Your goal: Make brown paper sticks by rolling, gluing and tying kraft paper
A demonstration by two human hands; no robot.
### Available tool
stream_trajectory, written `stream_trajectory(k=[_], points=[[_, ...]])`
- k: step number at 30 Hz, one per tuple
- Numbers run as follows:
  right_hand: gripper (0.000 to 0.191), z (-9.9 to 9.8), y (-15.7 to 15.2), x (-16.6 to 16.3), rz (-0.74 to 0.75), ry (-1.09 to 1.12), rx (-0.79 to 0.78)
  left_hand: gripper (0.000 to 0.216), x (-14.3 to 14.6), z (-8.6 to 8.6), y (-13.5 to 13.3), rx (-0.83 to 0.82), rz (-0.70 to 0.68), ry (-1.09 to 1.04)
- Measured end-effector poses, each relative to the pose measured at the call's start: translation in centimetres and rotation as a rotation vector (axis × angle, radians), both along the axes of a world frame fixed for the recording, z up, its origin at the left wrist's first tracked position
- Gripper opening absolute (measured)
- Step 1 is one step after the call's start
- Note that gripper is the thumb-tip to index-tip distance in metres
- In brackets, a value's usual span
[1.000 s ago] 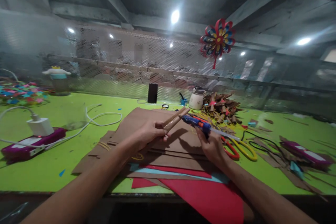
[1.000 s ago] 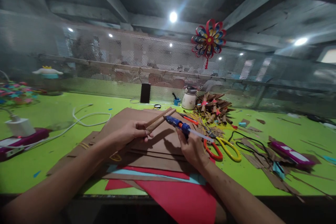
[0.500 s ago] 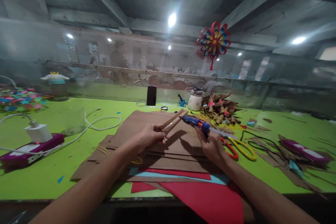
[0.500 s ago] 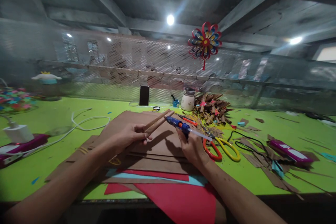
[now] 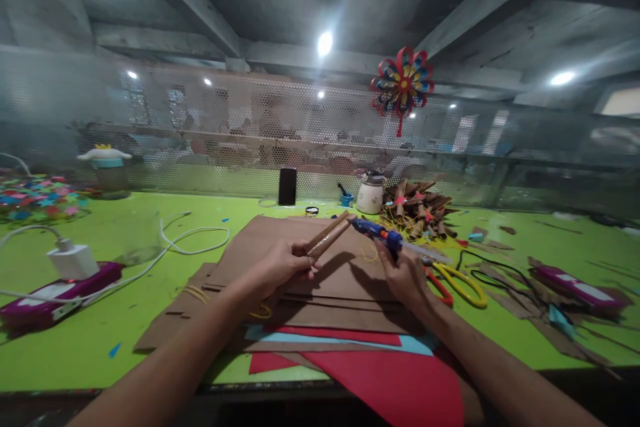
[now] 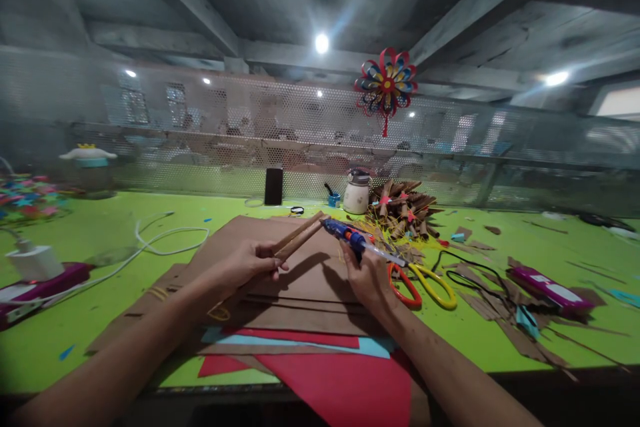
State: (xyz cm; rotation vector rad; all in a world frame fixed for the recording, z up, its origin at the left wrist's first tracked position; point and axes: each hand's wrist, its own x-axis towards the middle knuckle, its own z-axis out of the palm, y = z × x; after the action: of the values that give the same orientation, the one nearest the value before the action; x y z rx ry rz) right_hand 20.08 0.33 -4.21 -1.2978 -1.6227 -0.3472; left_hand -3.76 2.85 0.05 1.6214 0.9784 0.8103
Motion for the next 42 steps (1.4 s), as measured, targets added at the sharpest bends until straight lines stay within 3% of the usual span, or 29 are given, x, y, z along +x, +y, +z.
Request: stream_trajectory(k=[3,7,14,22,30,37,42], points=[[0.042,-0.1,-0.2,-0.3,0.052,-0.047,-0.021,0.036,-0.1,-0.7,0.7,0.037,0.009,0.025],[0.042,0.0,0.4,0.1,0.005,0.003,-0.006,0.028,-0.2,-1.4,1.3,0.109,0.004,0.081],[0.045,-0.1,1.3,1.1,-0.046,0.046,-0.015,0.024,-0.2,-1.2,0.9,0.096,0.030,0.115],[0.041,0.1,0.4,0.1,0.046,0.027,-0.022,0.034,-0.6,-2.1,1.8,0.118,0.014,0.110],[0.040,-0.8,-0.4,-0.5,0.140,-0.023,-0.121,0.029,-0.5,-1.3,1.4,0.070,0.041,0.094],[0.034,-0.4,0.9,0.4,0.072,0.023,-0.034,0.031,-1.3,-0.6,1.5,0.040,0.084,0.036],[0.029,-0.9,1.3,0.5,0.138,-0.188,-0.161,0.045,-1.5,1.3,0.4,0.026,0.060,-0.014]])
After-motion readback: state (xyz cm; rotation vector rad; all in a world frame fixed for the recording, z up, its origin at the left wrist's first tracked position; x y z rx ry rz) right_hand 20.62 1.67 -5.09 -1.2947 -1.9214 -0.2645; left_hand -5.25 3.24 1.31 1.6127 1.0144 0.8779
